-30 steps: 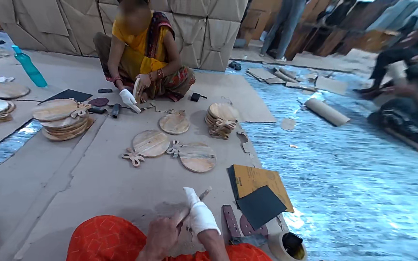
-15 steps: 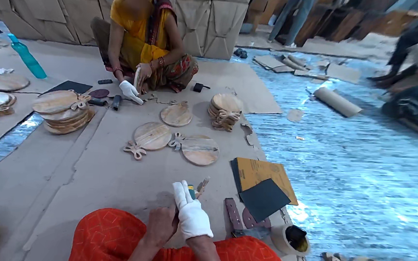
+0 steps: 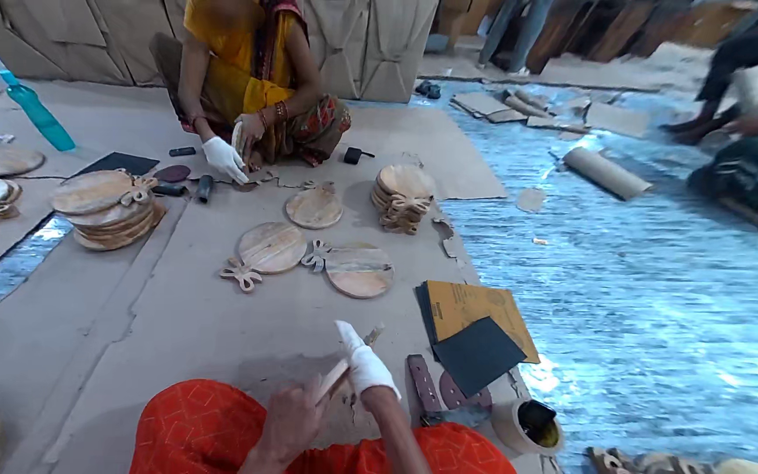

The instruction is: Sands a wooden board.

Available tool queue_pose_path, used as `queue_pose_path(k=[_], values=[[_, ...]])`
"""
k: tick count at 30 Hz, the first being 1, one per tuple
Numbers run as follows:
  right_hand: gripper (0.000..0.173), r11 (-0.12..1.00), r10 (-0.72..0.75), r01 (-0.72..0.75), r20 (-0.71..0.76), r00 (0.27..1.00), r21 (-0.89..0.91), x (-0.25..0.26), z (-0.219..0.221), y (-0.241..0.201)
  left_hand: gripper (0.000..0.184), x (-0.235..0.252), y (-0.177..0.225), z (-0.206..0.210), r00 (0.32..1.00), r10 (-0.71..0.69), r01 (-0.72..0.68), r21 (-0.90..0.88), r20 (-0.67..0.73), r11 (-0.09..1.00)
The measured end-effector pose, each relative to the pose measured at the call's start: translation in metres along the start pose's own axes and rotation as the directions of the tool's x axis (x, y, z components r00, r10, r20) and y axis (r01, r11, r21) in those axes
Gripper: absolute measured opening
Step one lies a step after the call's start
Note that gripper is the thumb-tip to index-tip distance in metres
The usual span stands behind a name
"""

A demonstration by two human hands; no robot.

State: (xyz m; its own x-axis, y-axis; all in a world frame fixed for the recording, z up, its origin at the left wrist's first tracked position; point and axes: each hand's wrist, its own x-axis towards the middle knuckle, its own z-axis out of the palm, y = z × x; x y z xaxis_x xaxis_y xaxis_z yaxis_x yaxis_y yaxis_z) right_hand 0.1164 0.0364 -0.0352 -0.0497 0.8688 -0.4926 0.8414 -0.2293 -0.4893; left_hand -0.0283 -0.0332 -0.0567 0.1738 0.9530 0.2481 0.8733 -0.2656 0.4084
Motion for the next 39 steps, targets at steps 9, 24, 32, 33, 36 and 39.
queue_pose_path(k=[9,24,32,33,36,39], values=[[0.055,0.979,-0.19,0.175,-0.146,0.971,-0.106,-0.064,0.039,-0.018,0.027,0.008,0.013,-0.021,0.963,-0.16,0.159,0.026,0.215,0.987],[0.053,0.867,0.282,-0.152,-0.215,0.935,0.474,-0.021,-0.018,0.075,0.037,0.003,-0.063,-0.024,0.944,0.184,-0.094,-0.309,0.274,0.946],[0.053,0.862,0.333,-0.152,-0.315,0.889,0.483,-0.017,-0.013,0.089,0.046,-0.004,-0.077,-0.009,0.959,-0.128,0.217,-0.362,0.254,0.907],[0.053,0.852,0.348,-0.16,-0.31,0.885,0.498,-0.017,-0.012,0.093,0.046,-0.007,-0.08,-0.006,0.951,-0.156,0.255,-0.39,0.267,0.884],[0.052,0.833,0.4,-0.199,-0.313,0.861,0.516,-0.014,-0.01,0.106,0.043,-0.012,-0.092,0.007,0.92,-0.197,0.349,-0.484,0.338,0.803],[0.052,0.832,0.432,-0.223,-0.34,0.835,0.508,-0.001,-0.001,0.133,0.039,-0.009,-0.094,0.016,0.898,-0.124,0.375,-0.586,0.423,0.718]])
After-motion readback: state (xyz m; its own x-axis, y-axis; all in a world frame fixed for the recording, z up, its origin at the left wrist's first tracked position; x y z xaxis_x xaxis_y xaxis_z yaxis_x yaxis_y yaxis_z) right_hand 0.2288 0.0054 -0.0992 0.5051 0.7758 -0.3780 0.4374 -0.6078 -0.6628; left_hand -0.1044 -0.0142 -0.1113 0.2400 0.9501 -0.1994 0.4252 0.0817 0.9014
